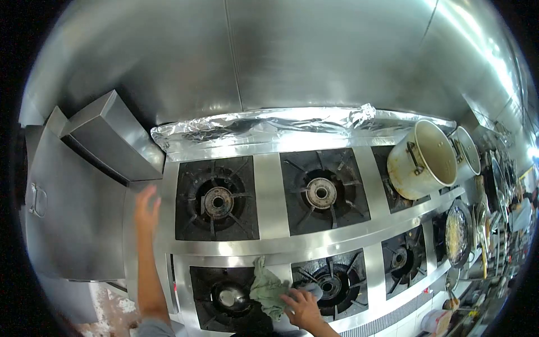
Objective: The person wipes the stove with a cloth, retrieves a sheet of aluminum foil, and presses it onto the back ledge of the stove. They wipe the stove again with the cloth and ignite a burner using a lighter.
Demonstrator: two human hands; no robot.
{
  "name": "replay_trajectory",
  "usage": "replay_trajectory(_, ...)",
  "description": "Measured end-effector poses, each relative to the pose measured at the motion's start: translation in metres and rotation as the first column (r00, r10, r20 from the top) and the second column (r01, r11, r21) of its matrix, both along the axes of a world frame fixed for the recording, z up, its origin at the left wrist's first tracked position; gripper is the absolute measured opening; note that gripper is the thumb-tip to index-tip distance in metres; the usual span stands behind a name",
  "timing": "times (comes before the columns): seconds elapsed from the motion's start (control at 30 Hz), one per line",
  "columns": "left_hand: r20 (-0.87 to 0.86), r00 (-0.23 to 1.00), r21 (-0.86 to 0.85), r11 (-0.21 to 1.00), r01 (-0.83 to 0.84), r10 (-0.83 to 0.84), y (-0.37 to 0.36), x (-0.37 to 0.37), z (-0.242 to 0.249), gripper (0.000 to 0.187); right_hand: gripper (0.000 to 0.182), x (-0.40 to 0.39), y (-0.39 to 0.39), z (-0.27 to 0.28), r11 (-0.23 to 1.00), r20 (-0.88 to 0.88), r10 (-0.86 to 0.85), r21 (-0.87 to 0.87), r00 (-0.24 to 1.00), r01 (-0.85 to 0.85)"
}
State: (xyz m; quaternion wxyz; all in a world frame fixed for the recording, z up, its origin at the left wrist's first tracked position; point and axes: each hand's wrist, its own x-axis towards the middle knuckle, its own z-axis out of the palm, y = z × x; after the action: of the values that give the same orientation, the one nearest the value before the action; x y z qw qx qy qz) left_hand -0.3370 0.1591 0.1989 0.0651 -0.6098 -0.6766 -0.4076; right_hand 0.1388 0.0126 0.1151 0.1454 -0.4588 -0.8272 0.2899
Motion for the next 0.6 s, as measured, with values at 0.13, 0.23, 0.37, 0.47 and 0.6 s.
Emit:
replay_trajectory(0.13, 0.073, 0.953, -0.264, 0.927, -0.266, 0.294, -0.153, 0.020, -0.064, 0.029, 0.059, -0.017, -0.023, -0.033, 0.979, 0.403, 0.195, -0.026, 0.894, -0.202)
replay_trajectory(0.23, 0.138, 0.923, -0.296, 0.904, -0.308, 0.359, -0.238, 0.037, -0.111, 0.022, 0.054, -0.011, -0.025, -0.058, 0.987, 0.505, 0.095, 0.067, 0.858, -0.149)
replay_trajectory(0.37, 0.116, 0.910, -0.389, 0.861, -0.327, 0.398, -0.271, 0.058, -0.114, 0.022, 0.050, 0.009, -0.018, -0.027, 0.988, 0.512, 0.016, 0.123, 0.859, -0.091)
replay_trajectory(0.47, 0.147, 0.879, -0.390, 0.843, -0.371, 0.454, -0.260, 0.061, -0.125, 0.023, 0.052, 0.034, -0.015, -0.042, 0.988, 0.475, 0.024, 0.126, 0.880, -0.095)
replay_trajectory(0.6, 0.281, 0.881, -0.282, 0.910, -0.305, 0.382, -0.216, 0.063, -0.121, 0.028, 0.045, 0.048, 0.008, -0.024, 0.979, 0.196, -0.142, -0.115, 0.970, 0.166)
